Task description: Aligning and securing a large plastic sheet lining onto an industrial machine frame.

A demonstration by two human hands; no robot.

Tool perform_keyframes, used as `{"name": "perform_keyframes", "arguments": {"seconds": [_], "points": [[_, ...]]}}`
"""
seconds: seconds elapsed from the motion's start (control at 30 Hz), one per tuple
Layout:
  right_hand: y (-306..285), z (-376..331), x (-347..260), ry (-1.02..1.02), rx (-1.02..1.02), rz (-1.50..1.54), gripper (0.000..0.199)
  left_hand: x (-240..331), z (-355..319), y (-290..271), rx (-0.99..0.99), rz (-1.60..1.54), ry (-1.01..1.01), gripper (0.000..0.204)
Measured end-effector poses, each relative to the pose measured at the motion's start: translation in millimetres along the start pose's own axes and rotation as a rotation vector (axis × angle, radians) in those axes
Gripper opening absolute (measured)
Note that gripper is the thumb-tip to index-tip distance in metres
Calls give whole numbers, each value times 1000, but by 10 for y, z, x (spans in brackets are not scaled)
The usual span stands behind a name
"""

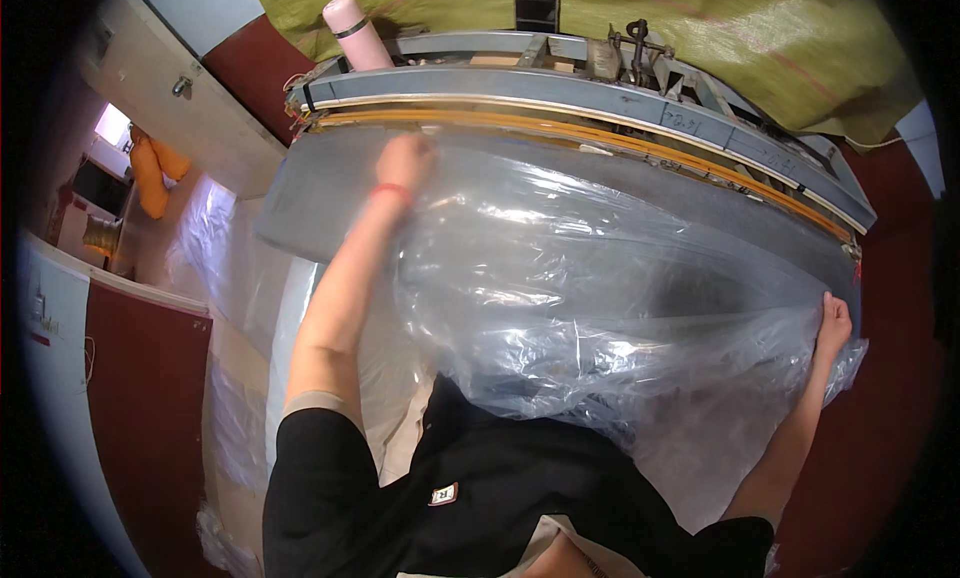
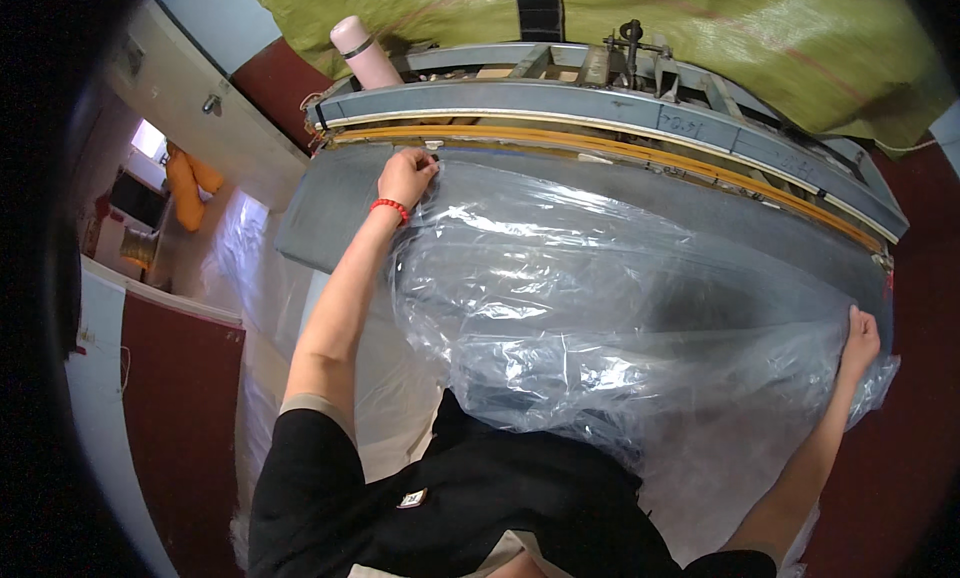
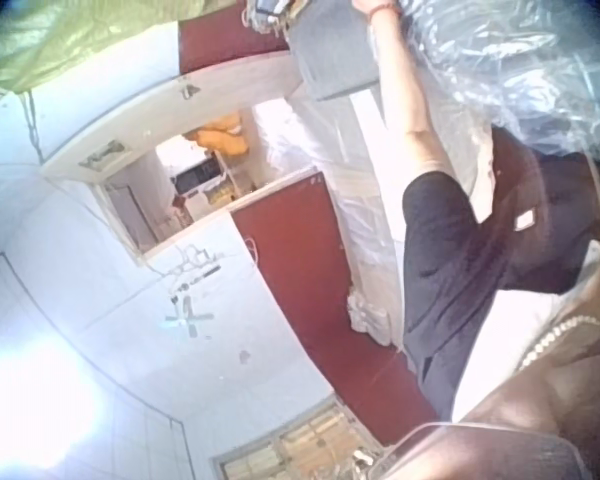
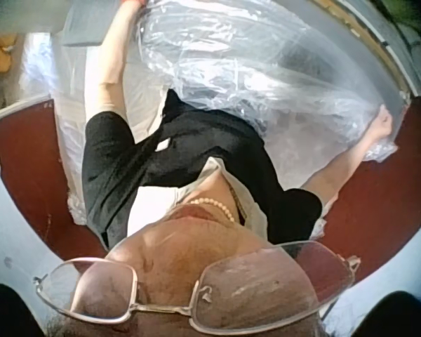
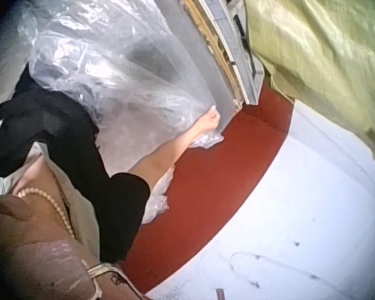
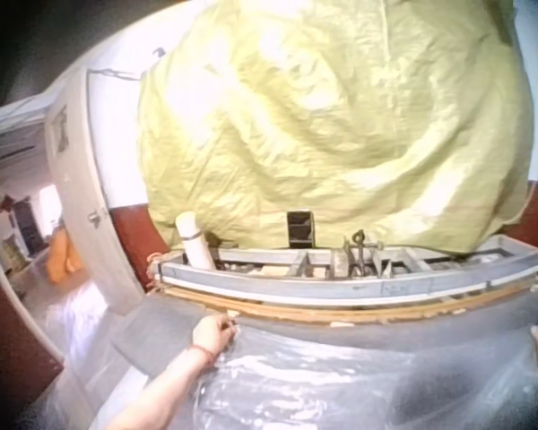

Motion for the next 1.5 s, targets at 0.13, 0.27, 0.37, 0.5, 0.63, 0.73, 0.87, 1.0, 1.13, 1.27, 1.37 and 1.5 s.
{"name": "perform_keyframes", "arguments": {"seconds": [0.13,0.27,0.37,0.5,0.63,0.73,0.87,1.0,1.13,1.27,1.37,1.5], "points": [[96,287,283,117,35,324,23,-329,229,12,226,-443,-88,17],[351,384,-129,239,148,791,20,-240,149,-166,460,-1000,-178,11],[534,630,-22,-75,380,296,15,-135,164,-106,613,-476,-41,14],[955,833,-532,25,198,619,14,-684,317,15,551,-865,-56,13],[1052,1031,-468,25,184,598,16,-635,521,112,490,-948,-61,15],[1022,992,-611,3,329,386,20,-715,535,153,503,-997,-68,15],[926,955,-650,79,316,435,15,-678,505,98,548,-979,-143,11],[944,1015,-664,111,240,722,9,-1124,541,80,672,-1038,-224,8],[943,978,-596,73,206,809,12,-1126,496,139,703,-1500,-182,11],[607,627,-1178,-149,171,447,24,-748,237,-147,486,-543,-83,32],[217,66,-1523,-211,215,206,31,-568,-16,-184,264,-252,-161,35],[-33,-848,-1189,-38,292,149,36,-578,-276,-234,126,-301,-200,27]]}}
Point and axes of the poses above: each hand's wrist, its own z-axis towards the middle knuckle, its own y-axis out of the palm, x = y × z, the point moved 5 cm from there along z, towards the middle knuckle, and after that the axes turned 12 degrees about -x, right-handed, at the moved point
